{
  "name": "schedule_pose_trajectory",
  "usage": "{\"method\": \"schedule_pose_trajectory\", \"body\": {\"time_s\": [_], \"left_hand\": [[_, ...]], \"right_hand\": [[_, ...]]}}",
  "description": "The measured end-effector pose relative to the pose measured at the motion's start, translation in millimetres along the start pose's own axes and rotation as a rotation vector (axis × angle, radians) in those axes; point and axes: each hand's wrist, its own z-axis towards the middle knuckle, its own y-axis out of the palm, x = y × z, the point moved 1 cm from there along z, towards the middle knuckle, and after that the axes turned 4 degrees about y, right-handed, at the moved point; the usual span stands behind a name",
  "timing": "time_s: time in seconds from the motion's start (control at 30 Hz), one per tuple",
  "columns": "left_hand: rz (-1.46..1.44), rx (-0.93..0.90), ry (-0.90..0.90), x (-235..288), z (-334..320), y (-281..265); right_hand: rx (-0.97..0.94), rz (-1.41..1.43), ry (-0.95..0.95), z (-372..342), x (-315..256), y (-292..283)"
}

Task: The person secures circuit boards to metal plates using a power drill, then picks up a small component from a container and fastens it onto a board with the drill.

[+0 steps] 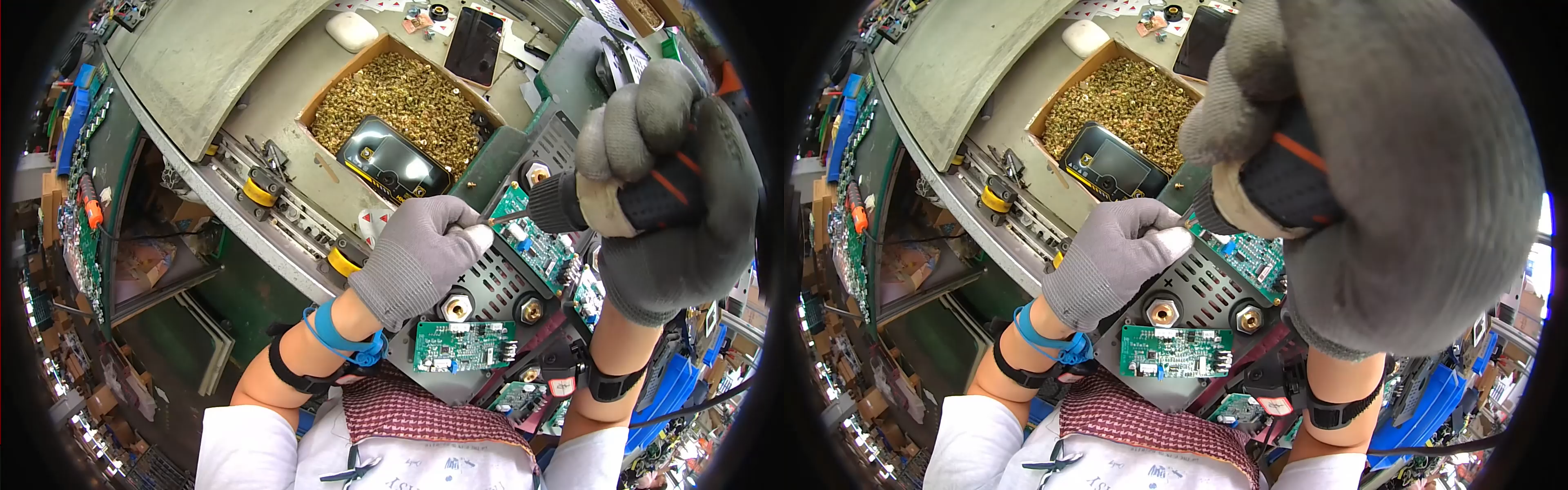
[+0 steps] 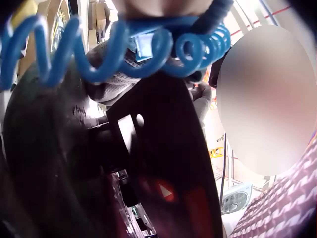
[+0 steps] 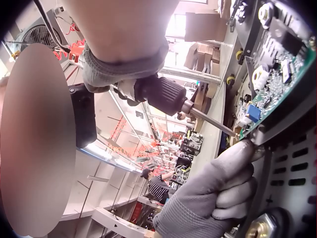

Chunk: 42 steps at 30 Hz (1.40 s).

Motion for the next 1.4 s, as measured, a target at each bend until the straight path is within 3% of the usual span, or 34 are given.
{"method": "schedule_pose_trajectory", "body": {"time_s": [0.03,0.1,0.23,0.3,0.37,0.43,0.47,0.53,0.7,0.8,0.9,0.97,1.03,1.07,1.1,1.17,1.23,1.3,1.33,1.4], "left_hand": [[0.011,0.019,0.015,-1,0,1],[-0.005,0.008,0.018,-1,-1,1],[0.01,0.005,0.004,0,0,2],[0.065,-0.01,0.011,5,-1,-2],[0.12,-0.023,0.022,11,0,-14],[0.44,-0.113,-0.001,16,2,-32],[0.444,-0.115,0.002,16,6,-33],[0.552,0.325,0.412,15,12,-36],[0.734,0.195,0.563,5,34,-21],[0.863,0.22,0.547,7,33,-15],[0.975,0.263,0.647,9,27,-14],[0.826,0.147,0.613,27,7,-30],[0.017,-0.113,0.19,43,-34,-36],[-0.257,-0.241,0.108,35,-52,-35],[-0.53,-0.361,0.024,25,-69,-31],[-0.613,-0.423,-0.116,8,-94,-20],[-0.815,-0.413,-0.168,-10,-110,-9],[-0.83,-0.423,-0.279,-14,-119,1],[-0.817,-0.467,-0.267,-16,-125,7],[-0.839,-0.493,-0.222,-27,-131,18]], "right_hand": [[0.002,0.0,0.001,0,-5,-1],[0.094,-0.031,0.258,1,-16,-1],[0.269,-0.054,0.204,-6,-19,5],[0.203,-0.064,0.125,-6,-21,10],[-0.044,-0.118,-0.009,-9,-29,-4],[-0.055,-0.112,-0.009,-9,-35,-5],[-0.062,-0.103,-0.008,-18,-45,-16],[-0.071,-0.08,-0.003,-21,-53,-19],[-0.075,-0.061,-0.002,-35,-74,-13],[-0.048,-0.055,-0.003,-70,-107,-24],[-0.04,-0.061,-0.016,-106,-142,-27],[-0.041,-0.067,-0.023,-111,-151,-8],[-0.034,-0.07,-0.026,-114,-154,17],[-0.028,-0.08,-0.028,-125,-157,36],[0.257,-0.109,-0.02,-140,-155,65],[0.826,-0.155,0.0,-162,-145,112],[0.681,-0.098,-0.123,-162,-132,119],[0.712,-0.113,-0.195,-165,-124,130],[0.699,-0.106,-0.192,-165,-119,135],[0.857,-0.117,-0.329,-163,-116,145]]}}
